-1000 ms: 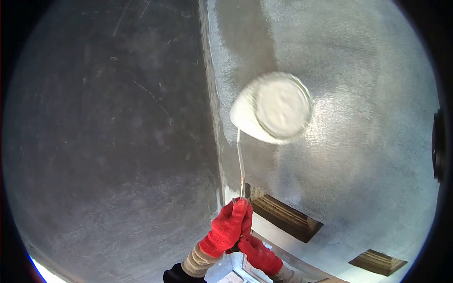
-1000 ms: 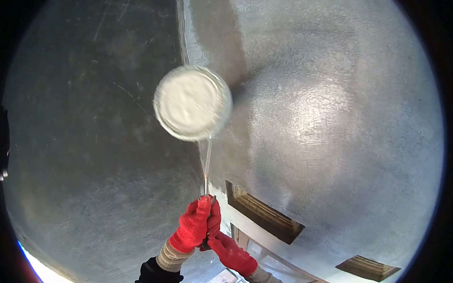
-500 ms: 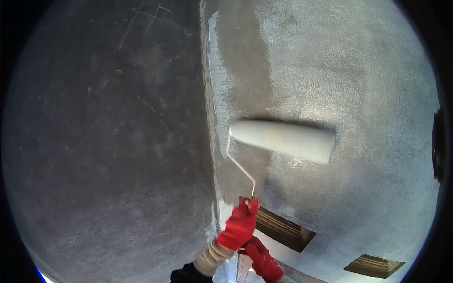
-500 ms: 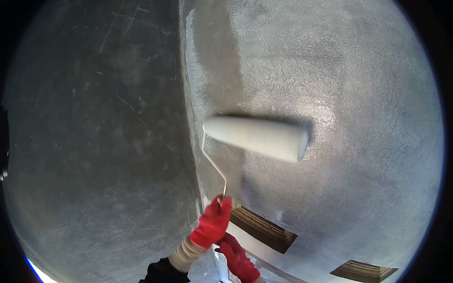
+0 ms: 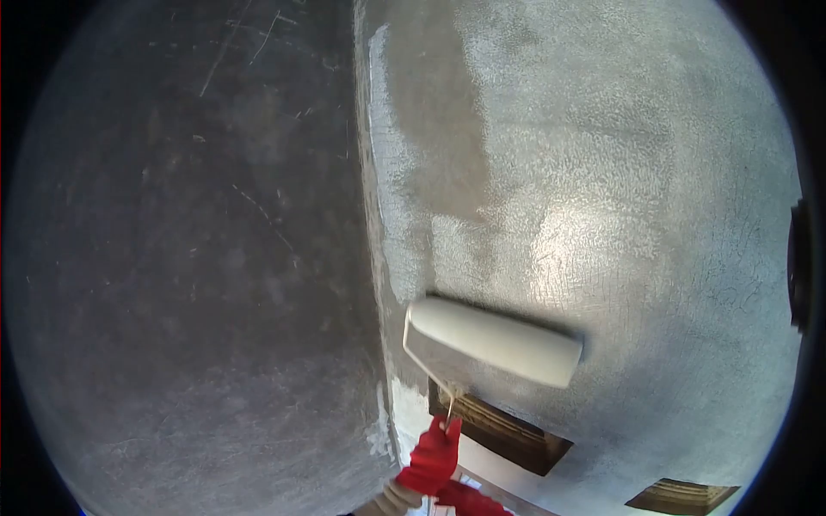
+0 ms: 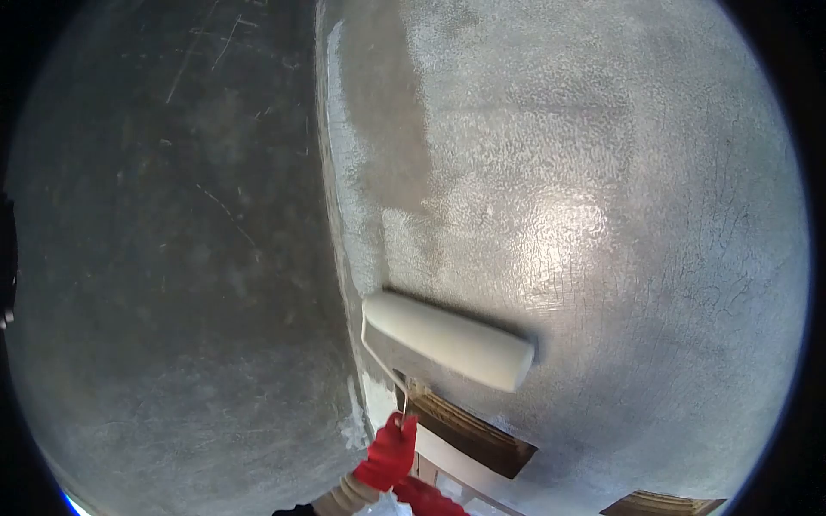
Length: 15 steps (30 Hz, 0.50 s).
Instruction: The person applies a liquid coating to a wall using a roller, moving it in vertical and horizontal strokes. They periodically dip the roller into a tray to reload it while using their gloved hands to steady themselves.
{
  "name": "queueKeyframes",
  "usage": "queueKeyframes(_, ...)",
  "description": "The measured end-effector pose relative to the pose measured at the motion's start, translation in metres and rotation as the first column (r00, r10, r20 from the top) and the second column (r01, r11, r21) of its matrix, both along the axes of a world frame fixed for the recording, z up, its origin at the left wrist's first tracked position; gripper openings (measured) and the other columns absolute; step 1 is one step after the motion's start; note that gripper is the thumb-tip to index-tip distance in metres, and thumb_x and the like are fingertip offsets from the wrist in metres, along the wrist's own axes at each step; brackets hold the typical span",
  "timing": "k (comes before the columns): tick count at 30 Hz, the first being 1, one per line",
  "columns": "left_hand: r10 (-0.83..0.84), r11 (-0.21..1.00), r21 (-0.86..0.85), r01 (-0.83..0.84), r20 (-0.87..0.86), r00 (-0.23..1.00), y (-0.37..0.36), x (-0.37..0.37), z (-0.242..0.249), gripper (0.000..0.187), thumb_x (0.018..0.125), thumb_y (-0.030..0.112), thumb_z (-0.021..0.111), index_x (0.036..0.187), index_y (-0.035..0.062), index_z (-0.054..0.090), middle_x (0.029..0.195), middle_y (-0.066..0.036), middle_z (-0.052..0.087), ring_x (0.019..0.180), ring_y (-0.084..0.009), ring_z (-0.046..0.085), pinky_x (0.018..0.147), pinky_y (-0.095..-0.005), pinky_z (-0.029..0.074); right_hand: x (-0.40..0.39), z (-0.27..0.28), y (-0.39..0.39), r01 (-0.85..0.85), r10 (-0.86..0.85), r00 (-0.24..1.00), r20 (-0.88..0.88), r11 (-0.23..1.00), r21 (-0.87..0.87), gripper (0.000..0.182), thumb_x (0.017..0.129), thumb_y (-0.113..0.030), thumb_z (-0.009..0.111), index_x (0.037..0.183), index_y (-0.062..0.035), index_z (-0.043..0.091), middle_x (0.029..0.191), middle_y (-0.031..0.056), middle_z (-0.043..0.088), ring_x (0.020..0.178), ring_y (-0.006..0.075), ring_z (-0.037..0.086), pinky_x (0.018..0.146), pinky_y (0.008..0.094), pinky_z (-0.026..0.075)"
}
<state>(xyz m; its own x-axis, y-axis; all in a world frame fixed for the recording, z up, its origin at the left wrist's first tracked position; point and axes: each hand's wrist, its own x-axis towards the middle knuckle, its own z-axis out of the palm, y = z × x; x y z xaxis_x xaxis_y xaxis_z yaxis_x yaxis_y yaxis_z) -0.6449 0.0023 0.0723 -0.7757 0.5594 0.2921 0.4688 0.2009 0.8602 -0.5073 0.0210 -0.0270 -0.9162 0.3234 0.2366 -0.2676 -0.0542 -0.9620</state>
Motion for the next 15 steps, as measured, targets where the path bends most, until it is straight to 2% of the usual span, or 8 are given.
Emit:
queueKeyframes(1,-0.037,0.998,-0.047,0.039,0.042,0.998,-0.004,0.001,0.001,0.034,0.091,0.040,0.051,0.099,0.0078,0.058,0.075,-0.019,0.062,0.075,-0.0397,0.062,0.062,-0.0429,0.048,0.002,0.039,-0.001,-0.076,-0.014,0.958,0.287,0.951,0.299,0.037,0.097,-0.022,0.045,0.128,-0.0009,0.047,0.120,0.0094,0.054,0.107,0.0208,0.054,0.089,0.0343,0.045)
queueKeyframes(3,0.050,0.997,0.063,-0.046,-0.066,0.997,0.001,-0.003,0.029,0.033,0.091,0.039,0.051,0.093,0.0068,0.056,0.073,-0.018,0.061,0.072,-0.0384,0.062,0.059,-0.0437,0.046,-0.004,0.041,-0.005,-0.051,0.037,0.974,0.224,0.997,0.056,0.037,0.097,-0.022,0.045,0.128,-0.0012,0.046,0.120,0.0094,0.054,0.106,0.0207,0.054,0.089,0.0342,0.045)
queueKeyframes(4,0.106,0.986,0.150,-0.075,-0.215,0.971,0.010,-0.016,0.039,0.034,0.090,0.044,0.053,0.104,0.0128,0.054,0.069,-0.019,0.060,0.064,-0.0415,0.060,0.053,-0.0481,0.046,-0.007,0.041,-0.007,-0.054,0.054,0.979,0.198,0.999,-0.009,0.037,0.097,-0.022,0.045,0.128,-0.0013,0.046,0.119,0.0094,0.054,0.106,0.0206,0.054,0.088,0.0341,0.045)
queueKeyframes(5,0.053,0.986,0.167,-0.016,-0.217,0.975,0.011,-0.023,0.075,0.033,0.091,0.041,0.052,0.109,0.0134,0.054,0.067,-0.019,0.059,0.063,-0.0417,0.060,0.050,-0.0472,0.045,-0.011,0.046,-0.005,-0.063,0.069,0.981,0.181,0.997,-0.042,0.037,0.097,-0.022,0.045,0.128,-0.0014,0.046,0.119,0.0094,0.055,0.106,0.0206,0.054,0.088,0.0340,0.046)
queueKeyframes(7,-0.015,0.957,0.277,0.084,-0.243,0.970,0.020,-0.036,0.099,0.032,0.093,0.039,0.049,0.109,0.0120,0.054,0.068,-0.020,0.058,0.063,-0.0432,0.059,0.049,-0.0473,0.045,-0.014,0.050,-0.004,-0.066,0.082,0.984,0.161,0.993,-0.102,0.037,0.097,-0.021,0.045,0.129,-0.0017,0.046,0.119,0.0094,0.055,0.105,0.0205,0.054,0.088,0.0338,0.046)
queueKeyframes(9,0.067,0.985,0.172,-0.025,-0.246,0.967,0.021,-0.036,0.045,0.032,0.093,0.039,0.049,0.107,0.0111,0.054,0.068,-0.021,0.058,0.064,-0.0436,0.059,0.051,-0.0473,0.045,-0.013,0.043,0.001,-0.045,0.071,0.984,0.164,0.986,-0.158,0.037,0.097,-0.021,0.044,0.129,-0.0020,0.046,0.118,0.0094,0.055,0.105,0.0204,0.054,0.088,0.0336,0.046)
queueKeyframes(12,0.030,0.999,-0.035,-0.030,0.005,1.000,0.001,-0.018,-0.022,0.033,0.091,0.040,0.053,0.095,0.0070,0.053,0.066,-0.022,0.059,0.069,-0.0424,0.061,0.056,-0.0465,0.047,-0.005,0.017,0.009,0.026,0.019,0.982,0.187,0.971,-0.238,0.037,0.097,-0.021,0.044,0.129,-0.0023,0.045,0.118,0.0094,0.055,0.104,0.0202,0.055,0.087,0.0333,0.046)
queueKeyframes(15,-0.034,0.992,0.119,0.041,-0.061,0.998,-0.014,-0.014,-0.009,0.030,0.092,0.038,0.051,0.093,0.0077,0.053,0.063,-0.019,0.058,0.067,-0.0422,0.060,0.054,-0.0467,0.045,0.004,0.005,0.003,0.150,-0.113,0.960,0.256,0.980,-0.128,0.040,0.097,-0.023,0.046,0.131,-0.0030,0.043,0.115,0.0087,0.057,0.102,0.0188,0.056,0.086,0.0313,0.046)
